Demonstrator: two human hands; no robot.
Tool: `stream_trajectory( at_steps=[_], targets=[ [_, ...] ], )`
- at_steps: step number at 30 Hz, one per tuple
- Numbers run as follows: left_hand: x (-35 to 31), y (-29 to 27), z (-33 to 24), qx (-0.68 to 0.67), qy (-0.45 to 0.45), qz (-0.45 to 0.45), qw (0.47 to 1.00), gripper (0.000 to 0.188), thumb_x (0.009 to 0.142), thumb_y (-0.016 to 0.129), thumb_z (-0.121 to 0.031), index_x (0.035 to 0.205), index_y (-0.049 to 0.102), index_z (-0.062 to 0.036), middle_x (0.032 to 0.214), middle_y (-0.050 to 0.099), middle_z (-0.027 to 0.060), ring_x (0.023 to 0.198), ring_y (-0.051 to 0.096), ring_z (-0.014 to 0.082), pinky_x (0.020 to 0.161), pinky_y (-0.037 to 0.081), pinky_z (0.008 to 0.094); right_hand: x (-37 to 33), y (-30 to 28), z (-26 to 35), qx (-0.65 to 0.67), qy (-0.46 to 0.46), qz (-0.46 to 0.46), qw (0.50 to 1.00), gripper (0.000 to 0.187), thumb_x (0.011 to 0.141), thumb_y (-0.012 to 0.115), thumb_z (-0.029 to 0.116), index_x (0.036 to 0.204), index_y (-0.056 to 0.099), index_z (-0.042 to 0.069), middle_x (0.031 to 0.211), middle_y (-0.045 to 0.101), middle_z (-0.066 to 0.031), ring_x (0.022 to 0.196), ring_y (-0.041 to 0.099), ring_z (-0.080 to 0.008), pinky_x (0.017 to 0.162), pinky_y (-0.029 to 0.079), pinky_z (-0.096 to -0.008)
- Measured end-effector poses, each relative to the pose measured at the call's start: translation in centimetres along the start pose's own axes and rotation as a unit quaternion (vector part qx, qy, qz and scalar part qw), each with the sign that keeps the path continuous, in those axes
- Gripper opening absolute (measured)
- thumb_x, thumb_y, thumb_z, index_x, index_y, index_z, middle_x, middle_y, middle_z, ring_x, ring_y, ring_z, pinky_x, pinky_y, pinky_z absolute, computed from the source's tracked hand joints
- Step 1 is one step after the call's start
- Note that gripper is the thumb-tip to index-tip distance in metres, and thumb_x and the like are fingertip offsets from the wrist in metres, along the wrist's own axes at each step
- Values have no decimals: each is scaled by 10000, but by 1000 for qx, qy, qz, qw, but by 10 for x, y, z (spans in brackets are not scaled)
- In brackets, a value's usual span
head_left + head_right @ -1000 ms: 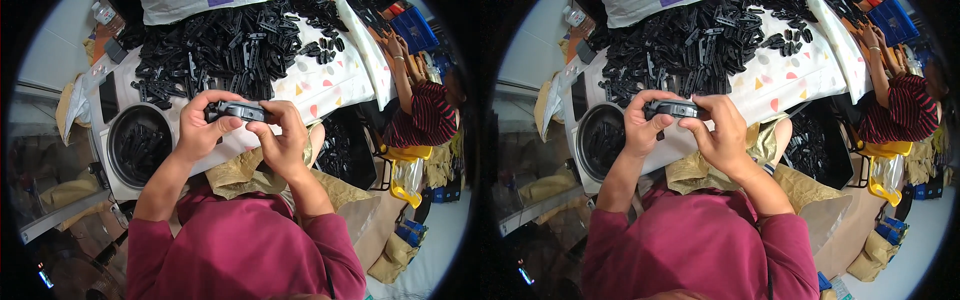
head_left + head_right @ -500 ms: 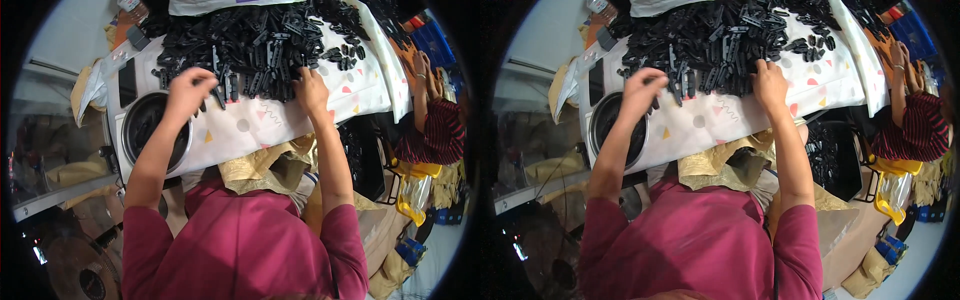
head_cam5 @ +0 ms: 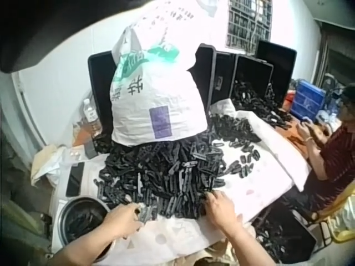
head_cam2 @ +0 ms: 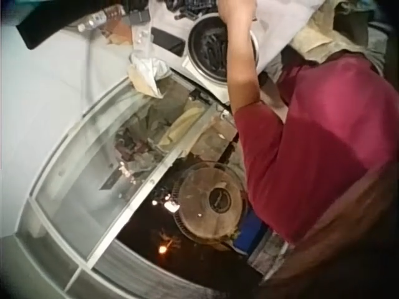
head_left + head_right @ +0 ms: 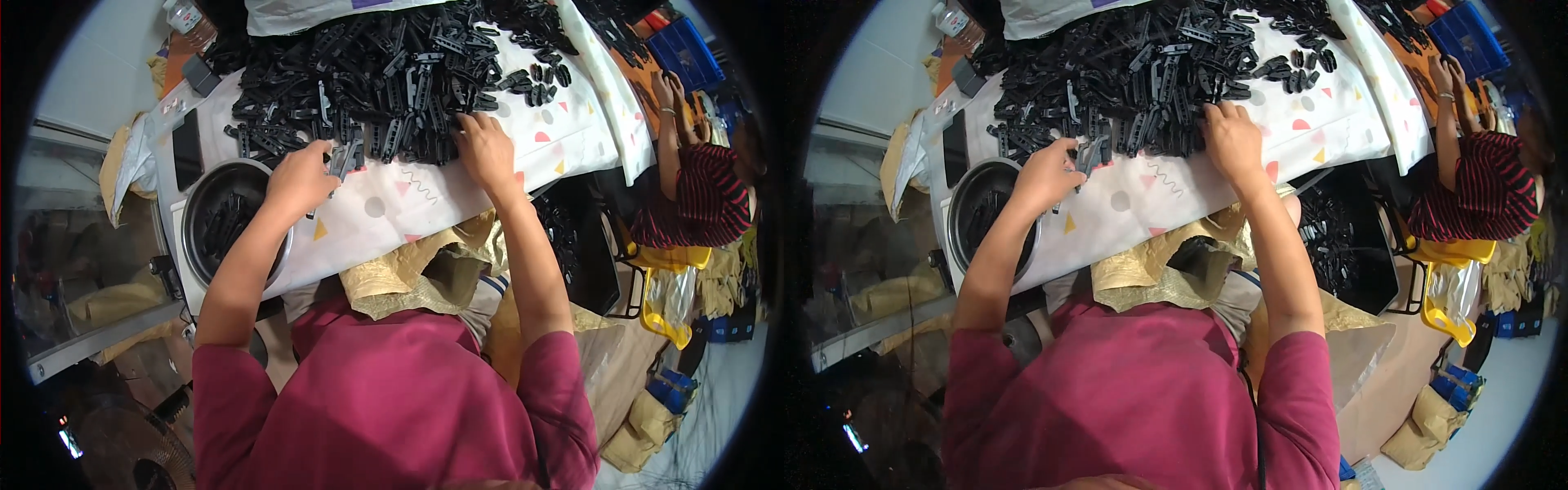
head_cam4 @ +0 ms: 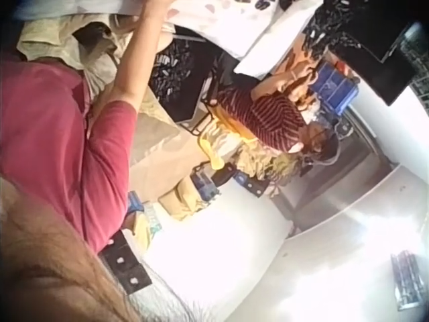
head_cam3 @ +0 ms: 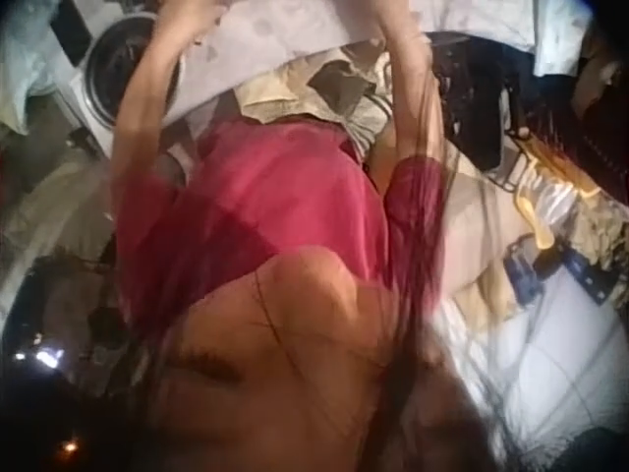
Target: Inspecting and sorting small black plastic components from a pile into a metal bowl.
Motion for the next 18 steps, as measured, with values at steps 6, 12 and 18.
stream_trajectory(
  at_steps=[6,12,18],
  targets=[
    [8,-12,5,-35,-20,-43,998,249,701,656,-146,904,635,-4,797,643,132,710,626,260,660,478,330,6,22,-11,10,51,44,998,186,728,594,128,874,559,19,829,591,-163,773,577,-346,661,476,-403],
    [13,-41,-5,-32,-26,-175,984,148,751,642,-144,802,618,-7,719,634,112,609,615,228,578,475,318,-36,-8,-101,443,419,-40,791,211,809,570,136,956,565,-16,844,622,-105,716,614,-192,579,484,-283],
    [21,-21,-74,-505,59,-22,861,108,777,617,-64,805,526,-13,678,559,24,470,519,92,442,423,227,5,-79,-29,593,322,-80,733,261,838,578,160,1039,587,-7,864,616,-71,706,593,-148,601,488,-264]
  ],
)
Point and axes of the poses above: each hand's wrist, its own x-axis towards the middle knuckle, its own y-axis out of the palm, z = x × y, the point moved 8 cm from there along x, towards the middle knuckle
